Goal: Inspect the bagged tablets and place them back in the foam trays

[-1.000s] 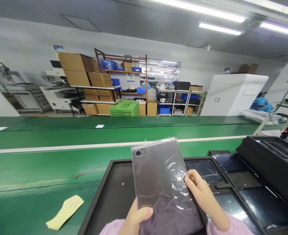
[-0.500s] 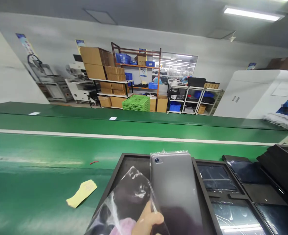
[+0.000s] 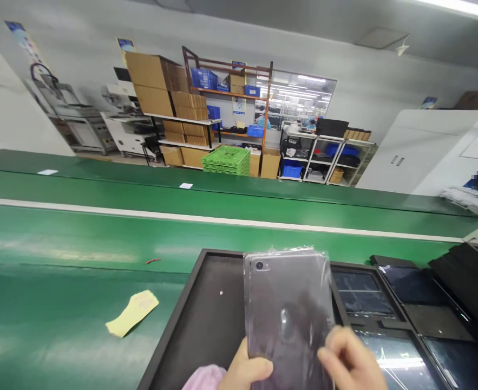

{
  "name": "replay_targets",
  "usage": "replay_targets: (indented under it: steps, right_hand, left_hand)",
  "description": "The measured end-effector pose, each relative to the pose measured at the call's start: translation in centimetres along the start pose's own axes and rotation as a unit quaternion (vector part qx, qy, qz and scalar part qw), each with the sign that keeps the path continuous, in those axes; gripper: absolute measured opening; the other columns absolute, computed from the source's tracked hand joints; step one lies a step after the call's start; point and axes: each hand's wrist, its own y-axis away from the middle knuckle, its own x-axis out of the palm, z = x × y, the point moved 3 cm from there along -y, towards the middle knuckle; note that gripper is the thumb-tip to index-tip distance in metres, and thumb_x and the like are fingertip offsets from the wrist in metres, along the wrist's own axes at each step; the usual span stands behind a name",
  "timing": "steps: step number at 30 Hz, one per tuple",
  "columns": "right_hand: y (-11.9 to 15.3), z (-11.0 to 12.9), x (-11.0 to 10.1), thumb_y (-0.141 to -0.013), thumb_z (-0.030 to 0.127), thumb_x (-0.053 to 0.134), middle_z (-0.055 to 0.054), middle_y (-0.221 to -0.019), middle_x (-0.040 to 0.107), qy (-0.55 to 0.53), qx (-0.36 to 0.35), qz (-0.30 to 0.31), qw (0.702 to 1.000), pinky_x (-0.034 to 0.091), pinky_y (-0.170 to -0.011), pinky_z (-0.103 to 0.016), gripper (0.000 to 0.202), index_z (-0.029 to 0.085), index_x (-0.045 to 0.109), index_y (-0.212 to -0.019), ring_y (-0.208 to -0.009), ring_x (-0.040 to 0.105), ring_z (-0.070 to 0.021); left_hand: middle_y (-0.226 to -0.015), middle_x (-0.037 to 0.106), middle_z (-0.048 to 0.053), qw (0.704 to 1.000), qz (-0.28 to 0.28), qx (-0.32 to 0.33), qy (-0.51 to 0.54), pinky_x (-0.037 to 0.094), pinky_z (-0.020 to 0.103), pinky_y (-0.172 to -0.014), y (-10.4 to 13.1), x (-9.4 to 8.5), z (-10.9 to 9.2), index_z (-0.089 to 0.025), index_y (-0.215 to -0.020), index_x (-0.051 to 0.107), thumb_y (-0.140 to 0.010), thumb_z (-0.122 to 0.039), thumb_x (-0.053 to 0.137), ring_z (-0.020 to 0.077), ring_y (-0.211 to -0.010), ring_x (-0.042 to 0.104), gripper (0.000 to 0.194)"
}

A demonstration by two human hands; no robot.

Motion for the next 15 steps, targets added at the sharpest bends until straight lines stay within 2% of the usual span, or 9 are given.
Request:
replay_targets:
  steps: [2, 3, 4, 6, 8, 9, 12, 14, 15]
  right_hand:
    - [0.2, -2.8, -1.1, -0.080, 0.034, 0.059, 0.003, -0.062, 0.054, -0.004, 0.137, -0.094, 0.986, 0.048, -0.045, -0.023, 0.020, 0.022, 0.045, -0.088, -0.045, 0.052, -0.0128]
    - [0.3, -3.8, -1.0, -0.077, 0.038, 0.062, 0.001, -0.068, 0.059, -0.036, 0.189, -0.115, 0.975, 0.051, -0.049, -0.025, 0.031, 0.021, 0.045, -0.097, -0.048, 0.055, -0.0142]
    - [0.3, -4.4, -0.6, -0.075, 0.041, 0.062, -0.002, -0.078, 0.063, -0.086, 0.219, -0.104, 0.966, 0.053, -0.056, -0.028, 0.040, 0.021, 0.044, -0.104, -0.056, 0.060, -0.0165]
    - [0.0, -4.3, 0.7, -0.080, 0.043, 0.056, -0.008, -0.097, 0.065, -0.185, 0.225, -0.026, 0.956, 0.054, -0.073, -0.033, 0.040, 0.020, 0.046, -0.111, -0.081, 0.065, -0.0213]
    - [-0.3, -3.5, 1.2, -0.084, 0.044, 0.050, -0.010, -0.107, 0.064, -0.213, 0.224, 0.041, 0.950, 0.049, -0.086, -0.036, 0.035, 0.019, 0.053, -0.109, -0.100, 0.060, -0.0243]
    - [-0.5, -3.0, 1.0, -0.085, 0.045, 0.049, -0.011, -0.108, 0.065, -0.214, 0.227, 0.058, 0.948, 0.048, -0.088, -0.038, 0.034, 0.019, 0.055, -0.107, -0.102, 0.059, -0.0254]
    - [-0.7, -2.3, -1.3, -0.083, 0.048, 0.052, -0.011, -0.105, 0.066, -0.256, 0.253, 0.061, 0.931, 0.051, -0.082, -0.039, 0.037, 0.017, 0.058, -0.103, -0.096, 0.062, -0.0276]
    - [-0.9, -2.3, -3.8, -0.081, 0.048, 0.054, -0.011, -0.104, 0.067, -0.278, 0.267, 0.034, 0.922, 0.054, -0.076, -0.038, 0.040, 0.018, 0.057, -0.107, -0.091, 0.064, -0.0270]
    - [-1.1, -2.2, -5.1, -0.081, 0.047, 0.053, -0.011, -0.103, 0.068, -0.258, 0.263, 0.010, 0.930, 0.054, -0.074, -0.036, 0.041, 0.018, 0.055, -0.111, -0.089, 0.065, -0.0263]
  left_hand:
    - [-0.078, 0.069, 0.010, 0.999, -0.029, 0.007, 0.026, 0.047, 0.038, -0.074, 0.0, -0.1, 0.1, -0.012, -0.088, 0.068, -0.043, -0.024, 0.078, 0.0297, -0.079, 0.064, 0.047]
    - [-0.079, 0.070, 0.010, 0.998, -0.045, 0.007, 0.037, 0.047, 0.038, -0.076, 0.1, -0.1, 0.1, -0.012, -0.088, 0.068, -0.043, -0.023, 0.078, 0.0298, -0.080, 0.064, 0.047]
    - [-0.080, 0.070, 0.010, 0.997, -0.060, 0.008, 0.049, 0.047, 0.038, -0.077, 0.2, -0.1, 0.2, -0.013, -0.088, 0.068, -0.044, -0.023, 0.079, 0.0298, -0.081, 0.064, 0.046]
    - [-0.082, 0.071, 0.010, 0.993, -0.092, 0.013, 0.072, 0.048, 0.040, -0.077, 0.8, -0.3, 0.2, -0.015, -0.092, 0.067, -0.049, -0.027, 0.079, 0.0301, -0.082, 0.065, 0.047]
    - [-0.083, 0.071, 0.010, 0.989, -0.122, 0.016, 0.079, 0.049, 0.040, -0.074, 1.7, -0.7, -0.1, -0.015, -0.095, 0.064, -0.052, -0.033, 0.079, 0.0304, -0.081, 0.066, 0.049]
    - [-0.083, 0.071, 0.010, 0.988, -0.135, 0.014, 0.076, 0.050, 0.039, -0.072, 2.1, -1.0, -0.4, -0.015, -0.095, 0.063, -0.053, -0.034, 0.079, 0.0300, -0.079, 0.066, 0.049]
    - [-0.075, 0.071, 0.008, 0.981, -0.190, 0.003, 0.037, 0.051, 0.035, -0.062, 3.6, -2.4, -2.0, -0.015, -0.090, 0.061, -0.052, -0.028, 0.080, 0.0260, -0.068, 0.066, 0.044]
    - [-0.069, 0.071, 0.007, 0.967, -0.254, 0.011, 0.004, 0.051, 0.033, -0.056, 4.8, -3.7, -3.7, -0.014, -0.086, 0.059, -0.050, -0.024, 0.079, 0.0240, -0.059, 0.064, 0.041]
    - [-0.069, 0.071, 0.007, 0.958, -0.287, 0.022, -0.007, 0.051, 0.034, -0.054, 5.4, -4.4, -4.6, -0.014, -0.086, 0.059, -0.050, -0.023, 0.078, 0.0240, -0.058, 0.064, 0.041]
